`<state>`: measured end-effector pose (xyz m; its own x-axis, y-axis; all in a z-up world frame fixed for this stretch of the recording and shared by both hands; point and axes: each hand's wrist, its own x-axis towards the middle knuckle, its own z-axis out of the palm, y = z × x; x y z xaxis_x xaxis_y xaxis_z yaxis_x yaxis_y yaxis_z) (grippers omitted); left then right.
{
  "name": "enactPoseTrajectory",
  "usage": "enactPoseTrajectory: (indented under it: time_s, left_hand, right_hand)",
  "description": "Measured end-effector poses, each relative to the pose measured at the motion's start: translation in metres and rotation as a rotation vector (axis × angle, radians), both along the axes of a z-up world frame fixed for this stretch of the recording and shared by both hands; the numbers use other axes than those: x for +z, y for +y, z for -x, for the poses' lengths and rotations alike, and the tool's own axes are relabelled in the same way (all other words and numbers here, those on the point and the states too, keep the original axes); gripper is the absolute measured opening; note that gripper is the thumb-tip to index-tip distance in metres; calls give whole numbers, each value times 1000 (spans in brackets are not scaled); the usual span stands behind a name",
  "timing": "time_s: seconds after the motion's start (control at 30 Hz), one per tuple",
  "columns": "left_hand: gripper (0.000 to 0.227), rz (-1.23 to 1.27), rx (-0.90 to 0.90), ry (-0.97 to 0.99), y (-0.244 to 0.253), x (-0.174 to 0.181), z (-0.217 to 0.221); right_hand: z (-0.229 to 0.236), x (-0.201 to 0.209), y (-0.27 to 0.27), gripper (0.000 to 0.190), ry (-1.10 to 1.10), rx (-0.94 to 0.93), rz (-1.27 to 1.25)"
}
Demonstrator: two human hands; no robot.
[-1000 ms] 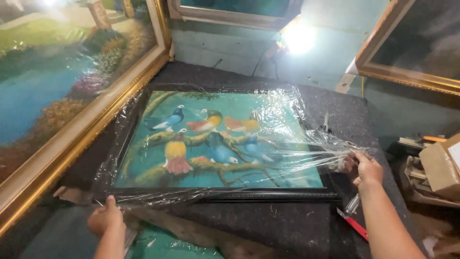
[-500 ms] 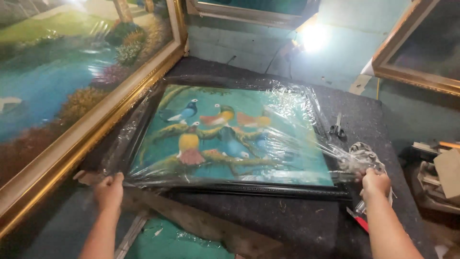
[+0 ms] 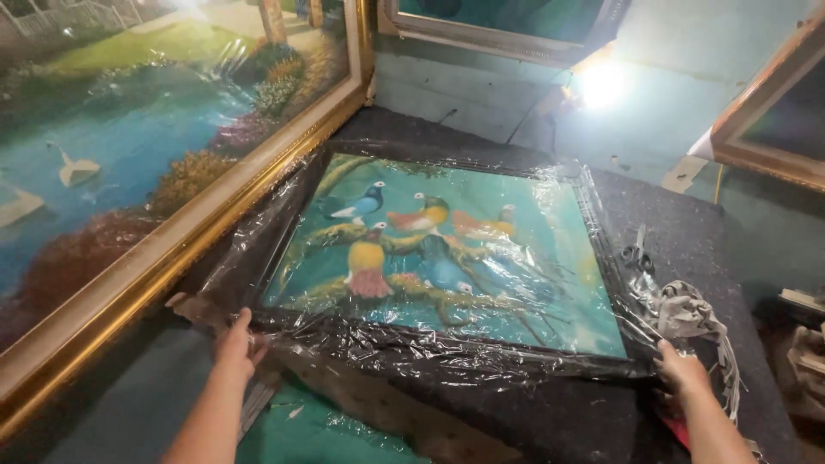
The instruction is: Wrapping a framed painting in protective plastic film and securing it with a staple gun.
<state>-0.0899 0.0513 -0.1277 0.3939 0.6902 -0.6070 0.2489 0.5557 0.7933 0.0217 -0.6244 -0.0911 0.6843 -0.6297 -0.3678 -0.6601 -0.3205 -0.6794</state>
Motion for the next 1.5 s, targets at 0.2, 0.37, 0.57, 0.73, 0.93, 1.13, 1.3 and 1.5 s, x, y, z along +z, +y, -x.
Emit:
enactPoseTrajectory:
  time_s: [0.2,0.37,0.57,0.73,0.93,1.13,1.3,1.5]
  left_hand:
    - [28,-30,5,-37,13,8,-7]
    - [24,-62,-61,-86,0,30,-14]
    - [27,-88,-62,-72,-37,28,-38]
    - [39,-823,-303,607,-7,18,-46]
    - [30,-888,-540,356,-22,80,-53]
    - [53,-840,-758,639,-9,52,-52]
    - [32,-1325,-312,384,-31,81,-33]
    - [50,-1550,-973,160,-79,67,-60]
  right_hand:
    - [-30,-39,-35,83,211,245,364]
    - [2,-26,-60,76,55,145,411]
    - [21,-58,-90,65,42,65,548]
    - [54,-9,-37,41,-89,-35,525]
    - [60,-17,-59,35,-413,-405,778]
    - [81,-26,-96,37,-138,-215,498]
    - [109,4,-73,73,166,-179,480]
    - [115,55,52,58,-168,292,779]
